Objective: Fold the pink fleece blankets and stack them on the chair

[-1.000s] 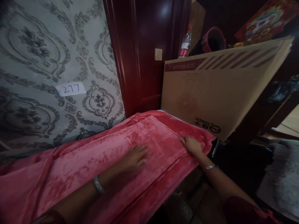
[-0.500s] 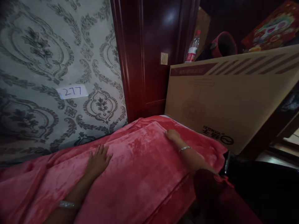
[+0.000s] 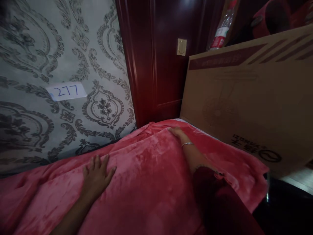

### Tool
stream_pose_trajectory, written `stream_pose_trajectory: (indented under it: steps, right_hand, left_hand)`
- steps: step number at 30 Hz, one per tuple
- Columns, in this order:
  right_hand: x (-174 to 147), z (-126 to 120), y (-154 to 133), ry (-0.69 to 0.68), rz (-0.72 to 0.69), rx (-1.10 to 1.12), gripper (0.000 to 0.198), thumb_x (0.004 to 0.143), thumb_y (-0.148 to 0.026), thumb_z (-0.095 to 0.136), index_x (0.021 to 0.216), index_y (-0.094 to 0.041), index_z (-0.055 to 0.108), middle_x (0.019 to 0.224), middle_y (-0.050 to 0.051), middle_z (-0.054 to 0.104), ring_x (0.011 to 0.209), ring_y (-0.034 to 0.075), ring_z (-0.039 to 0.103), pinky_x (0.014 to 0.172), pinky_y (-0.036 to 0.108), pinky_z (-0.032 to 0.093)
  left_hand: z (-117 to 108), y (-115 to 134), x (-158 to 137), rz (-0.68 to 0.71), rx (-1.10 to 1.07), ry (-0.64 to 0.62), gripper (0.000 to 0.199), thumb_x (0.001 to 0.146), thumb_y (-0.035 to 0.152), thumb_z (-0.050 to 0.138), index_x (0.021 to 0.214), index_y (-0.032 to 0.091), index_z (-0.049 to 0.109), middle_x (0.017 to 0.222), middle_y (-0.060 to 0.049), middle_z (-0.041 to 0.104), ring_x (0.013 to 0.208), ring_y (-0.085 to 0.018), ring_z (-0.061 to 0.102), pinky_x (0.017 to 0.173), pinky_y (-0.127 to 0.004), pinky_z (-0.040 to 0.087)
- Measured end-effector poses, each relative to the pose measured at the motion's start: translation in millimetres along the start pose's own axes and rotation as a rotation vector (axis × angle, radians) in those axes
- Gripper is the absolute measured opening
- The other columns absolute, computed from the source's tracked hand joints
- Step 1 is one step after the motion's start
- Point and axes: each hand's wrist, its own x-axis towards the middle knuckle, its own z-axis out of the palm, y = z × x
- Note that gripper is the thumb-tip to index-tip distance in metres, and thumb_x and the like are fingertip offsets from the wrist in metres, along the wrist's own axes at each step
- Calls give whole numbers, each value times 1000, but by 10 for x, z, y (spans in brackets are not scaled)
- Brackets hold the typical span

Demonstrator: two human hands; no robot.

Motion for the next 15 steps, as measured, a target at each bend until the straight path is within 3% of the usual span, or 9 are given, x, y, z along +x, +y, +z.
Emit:
stream_pose_trajectory:
  steps: [7,15]
  right_hand:
    - [-66,213,-12,8,150,-92,33,100,-34,50,113,-13,72,119,19,72,112,28,67,87,31,50]
    - [-112,165,-104,-51,179,-113,35,102,-38,50,121,-16,70,127,17,69,119,27,64,93,30,48]
  left_hand:
    - [52,-12,25,-33,29,-95,73,96,56,42,156,16,38,164,-23,28,152,-43,22,115,-66,24]
    - [44,8,19,-46,86,-129,71,98,54,39,158,16,34,165,-22,25,153,-42,20,116,-64,23]
